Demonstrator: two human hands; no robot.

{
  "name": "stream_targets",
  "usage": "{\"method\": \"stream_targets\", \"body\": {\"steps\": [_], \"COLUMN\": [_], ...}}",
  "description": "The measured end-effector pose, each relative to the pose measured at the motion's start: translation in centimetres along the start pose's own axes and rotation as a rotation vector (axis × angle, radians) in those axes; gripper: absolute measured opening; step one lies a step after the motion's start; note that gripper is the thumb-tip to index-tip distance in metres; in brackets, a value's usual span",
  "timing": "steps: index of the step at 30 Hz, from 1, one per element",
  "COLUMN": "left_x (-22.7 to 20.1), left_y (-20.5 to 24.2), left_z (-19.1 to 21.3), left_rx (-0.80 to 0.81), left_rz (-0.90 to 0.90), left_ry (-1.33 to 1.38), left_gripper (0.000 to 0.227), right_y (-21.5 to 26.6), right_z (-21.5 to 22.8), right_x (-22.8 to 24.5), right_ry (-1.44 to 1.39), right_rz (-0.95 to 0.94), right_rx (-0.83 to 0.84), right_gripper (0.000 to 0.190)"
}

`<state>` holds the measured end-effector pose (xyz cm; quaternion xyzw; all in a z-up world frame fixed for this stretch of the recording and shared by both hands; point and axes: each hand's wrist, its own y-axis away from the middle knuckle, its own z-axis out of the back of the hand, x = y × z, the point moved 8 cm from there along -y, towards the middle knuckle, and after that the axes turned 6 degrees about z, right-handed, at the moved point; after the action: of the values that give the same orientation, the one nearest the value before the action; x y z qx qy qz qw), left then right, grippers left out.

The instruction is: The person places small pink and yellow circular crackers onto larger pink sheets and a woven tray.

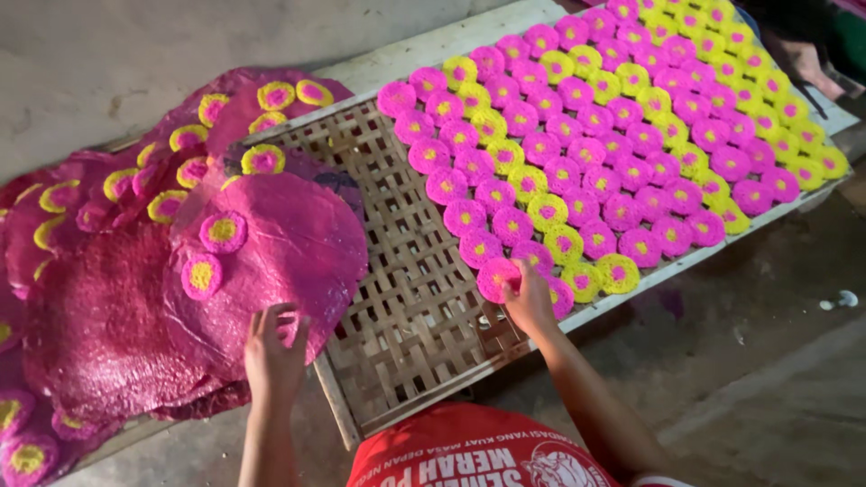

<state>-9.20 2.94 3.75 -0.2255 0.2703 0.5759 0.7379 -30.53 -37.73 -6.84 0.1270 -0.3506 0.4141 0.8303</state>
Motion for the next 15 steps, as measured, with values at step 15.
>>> {"method": "stream_targets", "body": {"steps": [15], "left_x": [17.4], "left_y": [-21.6], "left_z": [0.9], "left_rx": [-0.194], "left_rz": [0.241], "left_ry": [-0.429], "left_gripper": [0.043], "right_y": [5.1], "right_z": [2.2], "right_x": [16.9], "right_ry": [0.142], "right_rz": [0.435], "right_rx": [-0.340], "right_gripper": [0.045]}}
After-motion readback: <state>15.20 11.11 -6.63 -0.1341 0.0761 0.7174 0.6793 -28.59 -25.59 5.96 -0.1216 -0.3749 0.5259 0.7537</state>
